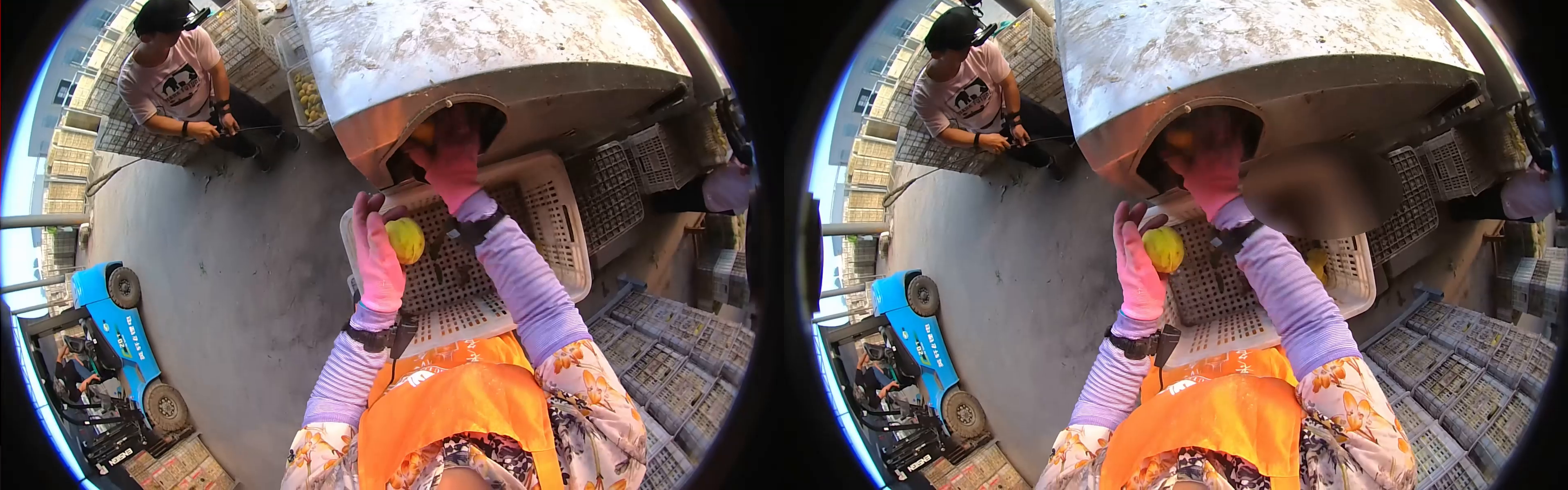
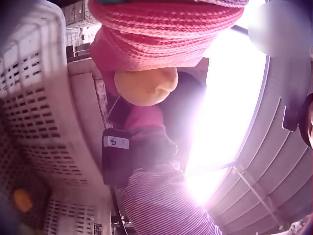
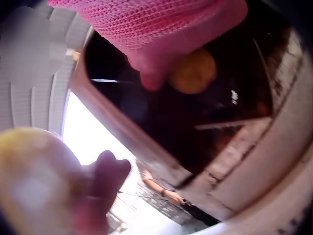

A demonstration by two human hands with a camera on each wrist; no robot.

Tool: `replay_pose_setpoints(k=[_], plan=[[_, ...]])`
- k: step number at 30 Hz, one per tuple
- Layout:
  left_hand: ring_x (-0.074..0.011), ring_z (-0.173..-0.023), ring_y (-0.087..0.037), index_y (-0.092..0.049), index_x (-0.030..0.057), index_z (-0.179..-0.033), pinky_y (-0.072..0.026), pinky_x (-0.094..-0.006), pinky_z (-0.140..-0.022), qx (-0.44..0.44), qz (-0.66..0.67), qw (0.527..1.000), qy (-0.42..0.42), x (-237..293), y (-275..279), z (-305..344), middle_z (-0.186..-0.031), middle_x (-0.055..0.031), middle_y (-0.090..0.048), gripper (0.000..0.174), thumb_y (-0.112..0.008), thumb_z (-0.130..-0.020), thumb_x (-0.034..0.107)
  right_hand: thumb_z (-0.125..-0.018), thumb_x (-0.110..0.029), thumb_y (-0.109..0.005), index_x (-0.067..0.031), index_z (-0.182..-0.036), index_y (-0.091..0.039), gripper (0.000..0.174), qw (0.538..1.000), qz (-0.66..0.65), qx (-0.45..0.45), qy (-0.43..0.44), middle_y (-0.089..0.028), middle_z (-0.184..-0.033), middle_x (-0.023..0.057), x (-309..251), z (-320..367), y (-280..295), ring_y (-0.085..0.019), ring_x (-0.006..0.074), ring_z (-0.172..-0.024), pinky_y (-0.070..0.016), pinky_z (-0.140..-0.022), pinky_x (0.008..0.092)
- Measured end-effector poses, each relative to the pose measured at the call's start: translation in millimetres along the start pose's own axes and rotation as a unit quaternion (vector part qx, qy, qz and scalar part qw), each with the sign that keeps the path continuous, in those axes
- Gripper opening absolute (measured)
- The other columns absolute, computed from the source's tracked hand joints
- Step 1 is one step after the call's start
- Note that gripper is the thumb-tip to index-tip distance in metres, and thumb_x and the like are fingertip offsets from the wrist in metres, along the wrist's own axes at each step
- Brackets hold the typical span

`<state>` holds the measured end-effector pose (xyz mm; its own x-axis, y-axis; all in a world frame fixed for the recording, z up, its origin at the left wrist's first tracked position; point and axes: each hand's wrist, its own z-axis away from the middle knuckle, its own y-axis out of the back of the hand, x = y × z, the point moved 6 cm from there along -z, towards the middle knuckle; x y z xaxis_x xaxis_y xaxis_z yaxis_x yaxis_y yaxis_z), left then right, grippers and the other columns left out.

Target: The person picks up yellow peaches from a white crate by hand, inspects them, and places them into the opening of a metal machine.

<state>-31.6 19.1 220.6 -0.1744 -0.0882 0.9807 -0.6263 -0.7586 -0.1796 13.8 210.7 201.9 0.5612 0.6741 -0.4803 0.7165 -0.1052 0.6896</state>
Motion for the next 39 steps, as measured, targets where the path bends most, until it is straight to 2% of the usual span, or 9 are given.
replay_pose_setpoints(k=[6, 13, 18, 22, 26, 28, 32, 36, 39], plan=[[-0.0266, -0.124, -0.056, -0.022, 0.0099, -0.16, -0.0482, -0.0377, -0.102, -0.024, -0.054, 0.987, -0.149, 32.2, -13.6, 13.5, -0.152, -0.0141, -0.039, 0.066, -0.035, -0.109, 0.051, -0.068, -0.042, -0.087, -0.0004, -0.139, -0.054, 0.088, 0.866, -0.372, -0.325, -0.081, -0.056, -0.136, 0.025, -55.9, 69.9, 112.6, -0.056, 0.0438, -0.124, -0.0469, -0.105, 0.0451], [-0.0261, -0.136, -0.043, -0.024, 0.0116, -0.16, -0.035, -0.044, -0.114, 0.005, 0.094, 0.984, -0.153, 22.4, -24.4, 10.2, -0.155, -0.0107, -0.038, 0.062, -0.038, -0.109, 0.045, -0.06, -0.036, -0.089, -0.001, -0.125, -0.062, 0.079, 0.982, -0.166, -0.077, -0.042, -0.059, -0.132, 0.0189, -43.9, 43.9, 126.6, -0.059, 0.0398, -0.118, -0.0485, -0.1, 0.0472], [-0.0261, -0.135, -0.045, -0.025, 0.0054, -0.158, -0.0352, -0.0428, -0.113, 0.012, 0.015, 0.996, -0.089, -27.1, -11.1, 23.2, -0.152, -0.0134, -0.043, 0.061, -0.039, -0.11, 0.04, -0.065, -0.042, -0.088, -0.001, -0.129, -0.059, 0.081, 0.997, 0.052, 0.04, 0.03, -0.057, -0.135, 0.0199, -11.7, 1.6, 30.2, -0.055, 0.0414, -0.12, -0.0434, -0.103, 0.0486], [-0.0366, -0.137, -0.043, -0.03, 0.0031, -0.156, -0.036, -0.0468, -0.113, -0.037, -0.203, 0.978, -0.022, -108.1, -27.5, 26.2, -0.152, -0.0203, -0.043, 0.065, -0.053, -0.102, 0.033, -0.074, -0.041, -0.084, 0.0009, -0.134, -0.056, 0.078, 0.988, -0.088, -0.12, -0.038, -0.059, -0.134, 0.0218, 5.8, -28.7, 47.6, -0.057, 0.0394, -0.121, -0.0472, -0.1, 0.0455], [-0.0423, -0.137, -0.041, -0.043, 0.0147, -0.151, -0.0376, -0.056, -0.11, -0.254, -0.498, 0.828, -0.04, -210.2, -101.1, 23.0, -0.151, -0.0195, -0.043, 0.067, -0.064, -0.091, 0.036, -0.086, -0.027, -0.074, -0.0059, -0.126, -0.066, 0.046, 0.979, -0.102, -0.179, -0.01, -0.072, -0.112, 0.0156, 84.2, 14.5, 140.3, -0.071, 0.0306, -0.095, -0.0558, -0.085, 0.0407], [-0.0419, -0.137, -0.041, -0.047, 0.0184, -0.148, -0.0387, -0.0596, -0.107, -0.329, -0.541, 0.772, -0.062, -263.2, -144.1, 20.1, -0.15, -0.0175, -0.044, 0.068, -0.069, -0.086, 0.038, -0.086, -0.02, -0.072, -0.0064, -0.111, -0.073, 0.029, 0.911, 0.134, -0.38, -0.083, -0.072, -0.116, 0.0133, 164.4, 62.2, 127.4, -0.071, 0.031, -0.102, -0.0565, -0.087, 0.0373], [-0.0381, -0.135, -0.044, -0.052, 0.019, -0.142, -0.0421, -0.0601, -0.102, -0.436, -0.551, 0.702, -0.116, -368.6, -196.0, 23.3, -0.144, -0.0151, -0.048, 0.069, -0.073, -0.08, 0.041, -0.075, -0.018, -0.079, -0.0084, -0.115, -0.072, 0.041, 0.619, 0.353, -0.7, -0.037, -0.071, -0.122, 0.0142, 249.0, 190.3, 62.0, -0.072, 0.0312, -0.101, -0.0585, -0.08, 0.0438], [-0.0364, -0.125, -0.055, -0.056, 0.017, -0.137, -0.0478, -0.0549, -0.098, -0.453, -0.517, 0.718, -0.108, -396.0, -192.0, 37.7, -0.137, -0.0157, -0.056, 0.067, -0.072, -0.078, 0.043, -0.071, -0.021, -0.082, -0.0091, -0.123, -0.07, 0.054, 0.601, 0.387, -0.68, -0.162, -0.07, -0.124, 0.013, 291.2, 270.5, 33.5, -0.071, 0.0304, -0.102, -0.0579, -0.078, 0.0459], [-0.0368, -0.116, -0.062, -0.057, 0.013, -0.133, -0.0508, -0.0512, -0.095, -0.466, -0.488, 0.725, 0.138, -373.0, -162.2, 75.0, -0.131, -0.017, -0.059, 0.066, -0.071, -0.079, 0.049, -0.075, -0.026, -0.08, -0.0096, -0.123, -0.069, 0.053, 0.641, 0.354, -0.67, -0.118, -0.07, -0.123, 0.0111, 278.5, 263.2, 37.6, -0.068, 0.0311, -0.113, -0.0576, -0.087, 0.0435]])
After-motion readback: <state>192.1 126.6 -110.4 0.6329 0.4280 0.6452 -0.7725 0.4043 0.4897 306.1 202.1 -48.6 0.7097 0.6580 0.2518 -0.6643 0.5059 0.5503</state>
